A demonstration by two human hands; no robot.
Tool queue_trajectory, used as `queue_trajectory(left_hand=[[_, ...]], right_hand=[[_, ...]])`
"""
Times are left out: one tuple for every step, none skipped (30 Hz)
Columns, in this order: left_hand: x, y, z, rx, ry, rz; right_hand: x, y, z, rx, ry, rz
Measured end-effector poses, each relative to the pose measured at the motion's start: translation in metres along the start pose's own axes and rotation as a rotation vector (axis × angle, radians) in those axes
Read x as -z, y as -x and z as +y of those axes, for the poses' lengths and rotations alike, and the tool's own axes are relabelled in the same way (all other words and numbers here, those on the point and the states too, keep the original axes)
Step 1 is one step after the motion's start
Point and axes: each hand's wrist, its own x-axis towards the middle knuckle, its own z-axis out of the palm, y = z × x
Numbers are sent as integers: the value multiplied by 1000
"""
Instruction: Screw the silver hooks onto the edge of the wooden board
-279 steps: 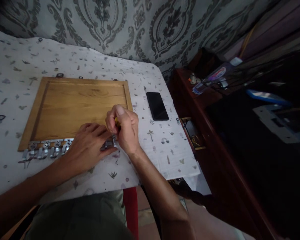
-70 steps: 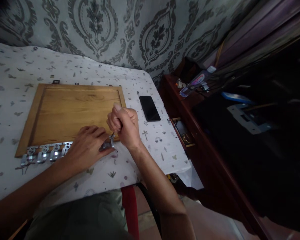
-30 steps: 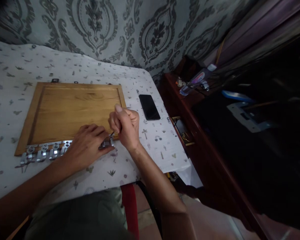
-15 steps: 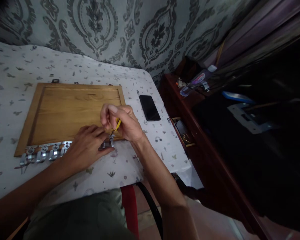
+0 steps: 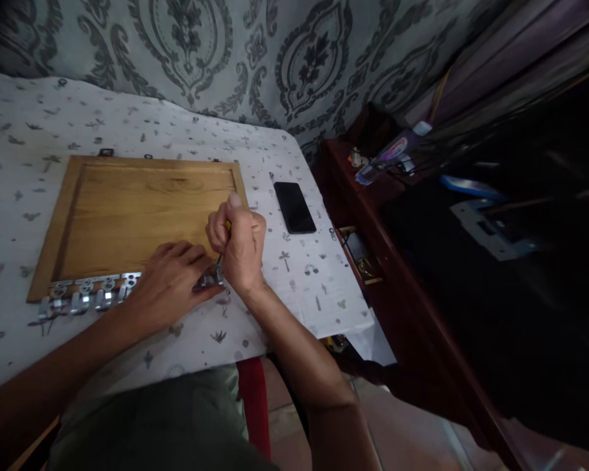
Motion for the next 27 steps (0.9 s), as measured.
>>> queue_trajectory(left_hand=[[0, 0, 0, -1, -1, 1], [0, 0, 0, -2, -2, 3], [-1, 0, 0, -3, -5, 6], [-1, 0, -1, -3, -9, 8], [-2, 1, -1, -5, -13, 9], [-2, 1, -1, -9, -16, 10], [-3, 1, -1, -11, -19, 11], [-3, 1, -1, -13, -21, 13], [-3, 1, -1, -12, -21, 15], [-3, 1, -1, -11, -20, 17], [-3, 1, -1, -11, -18, 19], [-3, 1, -1, -11, -15, 22], [-3, 2, -2, -12, -12, 26], [-3, 2, -2, -13, -9, 30], [-3, 2, -2, -13, -7, 33], [-3, 2, -2, -12, -8, 34], [-3, 2, -2, -9, -9, 35], [-4, 2, -2, -8, -11, 35], [-4, 2, -2, -8, -13, 36], [-4, 1, -2, -8, -13, 39], [-4, 1, -2, -9, -11, 44], [-4, 1, -2, -8, -8, 48], [-4, 1, -2, -7, -5, 51], [-4, 1, -2, -5, -3, 52], [-4, 1, -2, -3, -2, 51], [-4, 0, -1, -1, -3, 49], [-4, 0, -1, -1, -4, 44]], right_hand=[[-1, 1, 0, 18, 6, 26], [-2, 2, 0, 38, 17, 49], [-3, 3, 1, 59, 28, 71], [-4, 3, 2, 77, 37, 88], [-4, 4, 3, 91, 41, 107], [-5, 4, 3, 96, 44, 116], [-5, 4, 3, 93, 47, 118], [-5, 4, 2, 87, 46, 111], [-4, 4, 0, 83, 44, 100], [-4, 4, -3, 90, 41, 91], [-3, 3, -8, 110, 42, 88], [-1, 2, -13, 137, 47, 87], [0, 1, -19, 170, 58, 88], [2, 1, -24, 186, 74, 75], [4, 0, -27, 189, 84, 55], [5, 0, -30, 179, 88, 32], [6, 0, -30, 156, 85, 11], [7, 0, -29, 130, 75, -2], [8, 0, -27, 102, 63, -6], [9, 0, -24, 74, 53, -3], [9, 1, -20, 52, 42, 5], [10, 1, -17, 33, 32, 13], [10, 2, -14, 18, 22, 21], [10, 2, -12, 7, 12, 27], [11, 2, -10, -2, 1, 31], [11, 2, -9, -6, -8, 33], [11, 2, -9, -8, -15, 34]])
